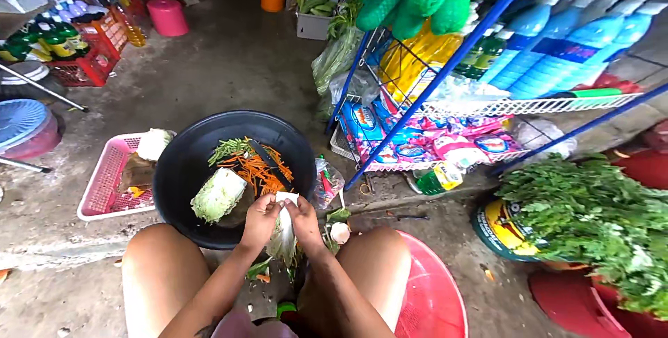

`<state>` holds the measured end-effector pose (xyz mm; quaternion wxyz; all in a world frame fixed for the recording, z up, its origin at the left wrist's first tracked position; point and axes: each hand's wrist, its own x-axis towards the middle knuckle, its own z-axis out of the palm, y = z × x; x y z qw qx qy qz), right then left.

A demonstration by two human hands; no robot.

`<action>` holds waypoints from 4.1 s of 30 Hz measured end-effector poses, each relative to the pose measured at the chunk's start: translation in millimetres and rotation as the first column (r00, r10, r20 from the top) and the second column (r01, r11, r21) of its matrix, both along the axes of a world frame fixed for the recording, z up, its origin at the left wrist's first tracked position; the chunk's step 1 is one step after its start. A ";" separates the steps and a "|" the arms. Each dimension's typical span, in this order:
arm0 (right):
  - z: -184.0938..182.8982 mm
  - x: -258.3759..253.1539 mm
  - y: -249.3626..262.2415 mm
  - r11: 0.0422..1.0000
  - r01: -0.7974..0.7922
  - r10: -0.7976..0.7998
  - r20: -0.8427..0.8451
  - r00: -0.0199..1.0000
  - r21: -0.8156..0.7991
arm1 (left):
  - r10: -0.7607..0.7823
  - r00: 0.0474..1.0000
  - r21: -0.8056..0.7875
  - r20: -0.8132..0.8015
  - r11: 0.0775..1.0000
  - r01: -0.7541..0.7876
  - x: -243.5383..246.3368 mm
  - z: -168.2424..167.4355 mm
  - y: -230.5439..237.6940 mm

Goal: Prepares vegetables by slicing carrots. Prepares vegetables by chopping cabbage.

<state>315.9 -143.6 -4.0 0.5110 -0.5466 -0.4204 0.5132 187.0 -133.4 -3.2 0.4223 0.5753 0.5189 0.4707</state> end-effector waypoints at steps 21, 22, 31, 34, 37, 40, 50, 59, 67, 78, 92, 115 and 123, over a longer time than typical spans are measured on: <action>4.8 34.4 4.5 0.916 -0.401 0.391 0.196 0.899 0.009 | -0.133 0.991 -0.119 -0.009 0.984 0.131 -15.0 23.9 6.2; 8.6 39.8 7.8 0.862 -0.507 0.490 0.275 0.827 -0.013 | -0.194 0.977 -0.157 -0.084 0.971 0.180 -21.1 30.5 9.8; 19.9 39.2 29.3 0.634 -0.752 0.714 0.511 0.479 -0.181 | -0.628 0.708 -0.549 -0.323 0.733 0.401 -44.6 49.4 16.6; 4.3 45.0 36.0 0.745 -0.656 0.633 0.443 0.635 -0.123 | -0.577 0.765 -0.585 -0.287 0.738 0.337 -55.8 30.7 12.0; -12.6 53.3 44.2 0.936 -0.349 0.295 0.423 0.857 0.055 | -0.200 0.979 -0.586 0.044 0.788 0.188 -68.8 14.1 -3.0; -17.3 54.6 66.1 0.985 -0.117 0.059 0.399 0.915 0.123 | 0.243 0.883 -0.644 0.401 0.760 0.083 -82.1 8.8 -6.0; -92.3 -16.3 205.0 0.892 -0.233 0.452 0.755 0.476 -0.387 | 0.238 0.886 -0.634 0.399 0.770 0.078 -99.4 -2.9 21.1; -113.6 -46.5 223.1 0.830 -0.156 0.555 0.768 0.319 -0.535 | 0.329 0.865 -0.586 0.379 0.809 -0.051 -120.5 -20.7 41.4; -30.3 -15.1 126.1 0.967 -0.111 0.202 0.429 0.880 -0.228 | 0.434 0.724 -0.626 0.537 0.780 -0.004 -107.9 -8.4 42.1; -22.9 36.5 -94.8 0.890 -0.270 -0.071 0.697 0.714 0.367 | 0.498 0.515 -0.589 0.698 0.808 0.016 -41.1 61.9 16.6; -6.0 73.5 -145.3 0.884 -0.169 -0.247 0.743 0.622 0.436 | 0.351 0.561 -0.543 0.750 0.811 0.218 10.4 99.2 -29.3; -46.6 64.7 -91.4 0.852 0.213 -0.447 -0.450 0.773 -0.479 | -0.312 0.945 -0.501 0.096 0.806 0.317 -66.6 41.9 -68.6; -40.7 42.9 -71.7 0.839 0.216 -0.493 -0.529 0.690 -0.500 | -0.382 0.360 -0.404 -0.851 0.915 0.017 -161.0 85.7 8.5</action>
